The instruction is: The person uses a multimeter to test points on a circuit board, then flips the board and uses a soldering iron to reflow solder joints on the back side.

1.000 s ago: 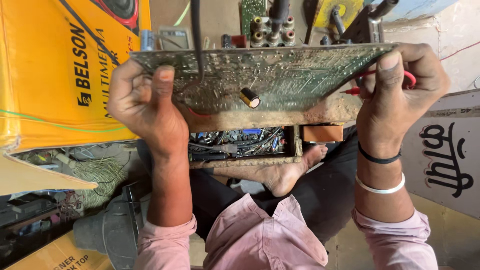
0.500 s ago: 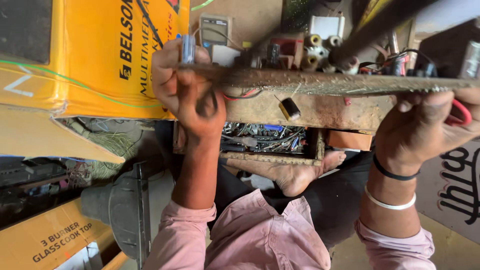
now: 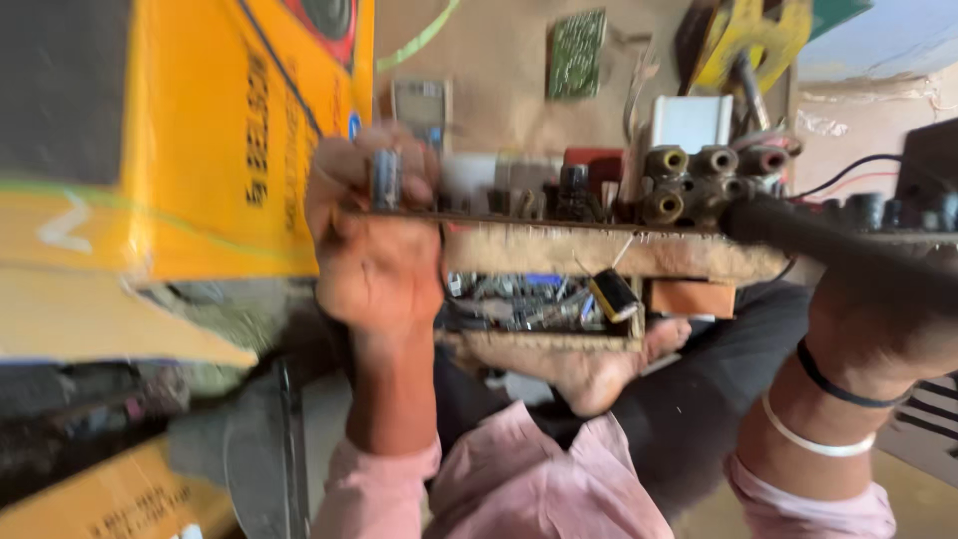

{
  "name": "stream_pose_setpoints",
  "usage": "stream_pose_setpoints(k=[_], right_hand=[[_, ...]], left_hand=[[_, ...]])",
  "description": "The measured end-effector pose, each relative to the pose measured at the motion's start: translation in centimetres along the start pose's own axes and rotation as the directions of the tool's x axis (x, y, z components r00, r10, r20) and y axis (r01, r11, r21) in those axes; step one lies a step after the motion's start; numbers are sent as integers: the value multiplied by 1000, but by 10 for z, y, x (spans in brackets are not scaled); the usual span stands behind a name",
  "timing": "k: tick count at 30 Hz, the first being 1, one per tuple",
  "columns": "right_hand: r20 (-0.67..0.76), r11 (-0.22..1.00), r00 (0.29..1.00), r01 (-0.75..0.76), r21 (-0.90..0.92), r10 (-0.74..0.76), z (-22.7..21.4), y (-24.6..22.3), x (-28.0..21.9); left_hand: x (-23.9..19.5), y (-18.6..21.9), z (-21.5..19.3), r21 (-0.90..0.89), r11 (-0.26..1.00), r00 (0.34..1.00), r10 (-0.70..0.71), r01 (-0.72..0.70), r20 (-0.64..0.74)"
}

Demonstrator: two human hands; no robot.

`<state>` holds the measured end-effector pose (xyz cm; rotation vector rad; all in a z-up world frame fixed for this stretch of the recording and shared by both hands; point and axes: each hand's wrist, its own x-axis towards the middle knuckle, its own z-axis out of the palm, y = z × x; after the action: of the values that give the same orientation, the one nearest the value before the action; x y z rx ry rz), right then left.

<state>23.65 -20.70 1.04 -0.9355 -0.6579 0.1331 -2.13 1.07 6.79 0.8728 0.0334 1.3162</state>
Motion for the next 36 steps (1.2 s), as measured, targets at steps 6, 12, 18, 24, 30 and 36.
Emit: stream_pose_setpoints(k=[6, 12, 18, 24, 30, 36], right_hand=[[-41, 975, 982, -189, -120, 186, 31, -16, 23], [-11, 850, 914, -382, -363, 405, 36, 7, 13], [-3, 772, 858, -464, -434, 514, 31, 27, 8], [73, 766, 848, -434, -474, 525, 31, 20, 3], [128, 747, 886, -290, -598, 446, 26, 19, -13], [110, 674, 867, -292, -679, 487, 42, 21, 3]], left_hand=[[-1, -8, -10, 99, 946, 932, -281, 309, -227], [-23, -48, -61, 219, 886, 881, -319, 408, -349], [-35, -71, -87, 216, 878, 868, -331, 427, -370], [-35, -59, -73, 518, 755, 915, -330, 403, -230], [-46, -57, -51, 671, 674, 950, -250, 308, -186], [-42, -63, -40, 671, 644, 930, -260, 368, -260]])
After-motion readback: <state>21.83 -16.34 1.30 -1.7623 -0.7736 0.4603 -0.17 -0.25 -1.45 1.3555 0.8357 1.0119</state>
